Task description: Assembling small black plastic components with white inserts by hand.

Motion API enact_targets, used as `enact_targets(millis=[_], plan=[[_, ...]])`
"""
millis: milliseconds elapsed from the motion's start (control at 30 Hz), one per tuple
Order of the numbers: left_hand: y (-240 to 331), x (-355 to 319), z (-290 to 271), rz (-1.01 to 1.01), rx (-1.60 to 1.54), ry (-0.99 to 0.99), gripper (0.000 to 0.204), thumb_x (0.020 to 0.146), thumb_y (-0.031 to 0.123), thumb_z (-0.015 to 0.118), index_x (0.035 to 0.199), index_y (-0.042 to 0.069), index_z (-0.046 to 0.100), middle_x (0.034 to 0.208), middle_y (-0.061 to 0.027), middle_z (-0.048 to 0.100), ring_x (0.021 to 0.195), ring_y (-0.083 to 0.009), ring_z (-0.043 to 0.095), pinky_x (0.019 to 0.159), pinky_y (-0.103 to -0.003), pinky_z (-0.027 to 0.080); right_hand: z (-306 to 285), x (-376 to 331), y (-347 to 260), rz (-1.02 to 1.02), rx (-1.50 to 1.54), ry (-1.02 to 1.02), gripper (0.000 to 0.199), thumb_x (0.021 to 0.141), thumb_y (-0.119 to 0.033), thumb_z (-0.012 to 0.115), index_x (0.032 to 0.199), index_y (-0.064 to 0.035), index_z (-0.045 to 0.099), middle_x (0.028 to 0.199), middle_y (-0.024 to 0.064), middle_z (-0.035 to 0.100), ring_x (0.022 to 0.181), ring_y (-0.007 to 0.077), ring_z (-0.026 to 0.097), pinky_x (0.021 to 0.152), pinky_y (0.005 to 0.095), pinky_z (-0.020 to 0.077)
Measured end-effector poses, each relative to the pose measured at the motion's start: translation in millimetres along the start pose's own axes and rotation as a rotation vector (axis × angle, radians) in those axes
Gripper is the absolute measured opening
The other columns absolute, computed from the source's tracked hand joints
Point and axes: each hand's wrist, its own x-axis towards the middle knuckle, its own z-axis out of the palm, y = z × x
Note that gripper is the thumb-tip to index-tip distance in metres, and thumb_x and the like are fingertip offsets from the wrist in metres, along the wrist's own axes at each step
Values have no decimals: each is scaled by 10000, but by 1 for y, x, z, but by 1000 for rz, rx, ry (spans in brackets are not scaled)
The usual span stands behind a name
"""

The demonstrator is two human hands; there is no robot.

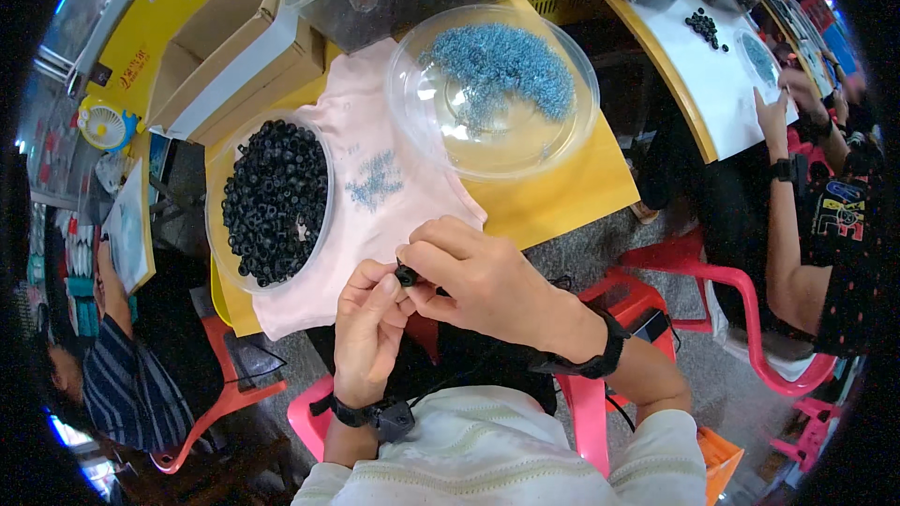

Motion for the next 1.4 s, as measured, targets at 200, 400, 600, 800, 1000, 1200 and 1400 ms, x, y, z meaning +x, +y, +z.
enact_targets(millis=[200, 400, 600, 800, 1000, 1200, 1400], plan=[[-4, 3, -4, 113, 257, 90, 121, 954, 12, 576, 1062, -38, 597, 1045, -155, 672, 935, -218, 677, 857, -342, 555, -7, -6, 6, 89, 83, -39, 261, 767, -96, 722, 986, -23, 601, 890, 108, 592, 800, 289, 626, 662, 351, 515], [-9, 1, 0, 156, 431, 238, 129, 942, -5, 557, 1045, -69, 599, 965, -175, 669, 756, -227, 695, 697, -314, 597, -1, -12, 13, 128, 166, -38, 174, 897, -160, 620, 855, -17, 531, 798, 142, 537, 762, 346, 586, 646, 402, 482], [-23, 1, -8, 198, 421, 181, 126, 938, 10, 584, 1051, -45, 578, 1036, -148, 659, 862, -204, 692, 768, -313, 604, 4, -28, 17, 132, 187, 82, 177, 892, -151, 618, 832, -13, 523, 791, 148, 532, 727, 350, 582, 625, 420, 473], [-23, -1, -23, 232, 466, 189, 101, 938, 1, 569, 1034, -30, 566, 1043, -137, 636, 885, -196, 672, 768, -317, 592, 10, -30, 10, 111, 95, 112, 169, 892, -129, 619, 831, -4, 522, 773, 135, 515, 723, 329, 575, 616, 411, 469], [-11, 0, -8, 70, 321, 112, 83, 942, -34, 541, 1025, -25, 545, 1057, -135, 626, 977, -219, 656, 883, -390, 565, 8, -25, 7, 137, 72, 97, 116, 853, -106, 632, 876, -11, 569, 792, 127, 533, 757, 314, 588, 657, 388, 489], [-5, -2, -6, -62, 86, 75, 93, 942, -15, 565, 1034, -11, 581, 1108, -168, 661, 1016, -250, 670, 909, -380, 555, 4, -23, -10, 190, 33, 18, 275, 738, -35, 710, 986, -18, 592, 847, 101, 580, 735, 276, 612, 619, 357, 511], [-13, 0, -8, -106, -10, 62, 80, 937, 6, 592, 1015, 18, 606, 1076, -149, 682, 1025, -244, 672, 913, -386, 544, 11, -30, 6, 67, -139, 33, 314, 698, -39, 735, 975, -30, 588, 876, 80, 585, 752, 251, 618, 608, 332, 510]])
